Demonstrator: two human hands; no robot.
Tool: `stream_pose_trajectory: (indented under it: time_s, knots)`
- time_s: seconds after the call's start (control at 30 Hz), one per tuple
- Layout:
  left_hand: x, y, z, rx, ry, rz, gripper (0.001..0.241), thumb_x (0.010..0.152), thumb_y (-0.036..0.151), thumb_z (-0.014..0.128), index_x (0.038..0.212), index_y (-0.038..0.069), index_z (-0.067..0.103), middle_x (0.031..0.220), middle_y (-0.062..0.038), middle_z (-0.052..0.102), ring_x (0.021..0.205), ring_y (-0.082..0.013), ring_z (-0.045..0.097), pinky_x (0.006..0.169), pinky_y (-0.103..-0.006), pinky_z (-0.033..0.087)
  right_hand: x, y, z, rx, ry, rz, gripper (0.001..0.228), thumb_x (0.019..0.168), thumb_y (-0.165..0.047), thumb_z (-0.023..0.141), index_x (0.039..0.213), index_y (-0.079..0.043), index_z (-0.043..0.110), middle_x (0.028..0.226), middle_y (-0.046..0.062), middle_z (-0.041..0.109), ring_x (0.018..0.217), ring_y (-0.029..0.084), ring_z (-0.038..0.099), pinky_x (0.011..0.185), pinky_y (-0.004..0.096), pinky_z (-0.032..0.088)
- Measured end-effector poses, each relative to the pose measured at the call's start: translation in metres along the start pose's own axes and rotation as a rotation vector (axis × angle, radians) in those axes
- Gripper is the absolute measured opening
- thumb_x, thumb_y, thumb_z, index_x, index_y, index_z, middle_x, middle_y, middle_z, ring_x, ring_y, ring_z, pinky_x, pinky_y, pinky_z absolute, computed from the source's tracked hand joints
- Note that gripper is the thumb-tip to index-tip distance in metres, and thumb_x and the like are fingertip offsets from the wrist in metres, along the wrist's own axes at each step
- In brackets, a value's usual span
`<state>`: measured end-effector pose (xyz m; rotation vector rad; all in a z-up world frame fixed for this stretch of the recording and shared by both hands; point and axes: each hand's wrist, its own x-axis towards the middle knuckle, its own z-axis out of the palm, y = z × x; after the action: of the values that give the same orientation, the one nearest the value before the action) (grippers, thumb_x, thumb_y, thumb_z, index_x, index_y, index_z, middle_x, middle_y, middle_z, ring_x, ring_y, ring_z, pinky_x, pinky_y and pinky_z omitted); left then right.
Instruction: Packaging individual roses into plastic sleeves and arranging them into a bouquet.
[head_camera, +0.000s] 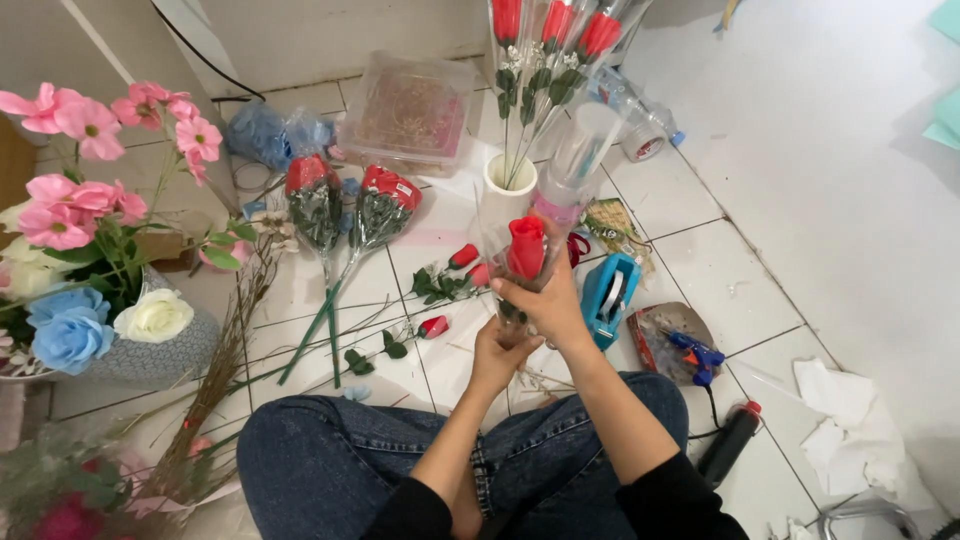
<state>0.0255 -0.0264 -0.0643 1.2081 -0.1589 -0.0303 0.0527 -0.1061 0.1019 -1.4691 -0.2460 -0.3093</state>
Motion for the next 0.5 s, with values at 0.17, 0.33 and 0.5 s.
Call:
stream_pose_trajectory:
  time_s: [0.17, 0.33, 0.5]
  knots:
    - [0.005, -0.005, -0.01, -0.168, -0.239, -0.166, 0.015, 0.105, 0.008, 0.054, 0.093, 0.004, 0.061, 0.053, -0.005, 0.053, 0.038, -0.0097, 0.048, 0.037, -0.0232, 0.039, 0.015, 0.012, -0.021, 0.094, -0.129, 0.023, 0.102, 0.072, 0.006, 0.089, 0.155, -0.01, 0.031, 0.103, 0.023, 0.071, 0.09, 0.029, 0.076, 0.083, 0.043, 0.062]
    - [0.015, 0.002, -0.015, -0.491, -0.551, -0.229, 0.073, 0.088, 0.075, 0.059, 0.118, 0.009, 0.06, 0.064, -0.005, 0.053, 0.041, -0.0053, 0.039, 0.039, -0.0187, 0.033, 0.019, 0.03, -0.034, 0.159, -0.125, 0.064, 0.075, 0.07, 0.005, 0.09, 0.133, -0.002, 0.051, 0.108, 0.025, 0.071, 0.098, 0.029, 0.073, 0.089, 0.048, 0.058]
    - [0.016, -0.009, -0.019, -0.532, -0.593, -0.262, 0.037, 0.087, 0.028, 0.078, 0.11, 0.005, 0.062, 0.061, -0.002, 0.049, 0.042, -0.0035, 0.034, 0.038, -0.0166, 0.029, 0.022, 0.003, -0.028, 0.124, -0.13, 0.053, 0.09, 0.067, -0.002, 0.094, 0.144, -0.005, 0.047, 0.136, 0.016, 0.06, 0.125, 0.026, 0.054, 0.112, 0.049, 0.038]
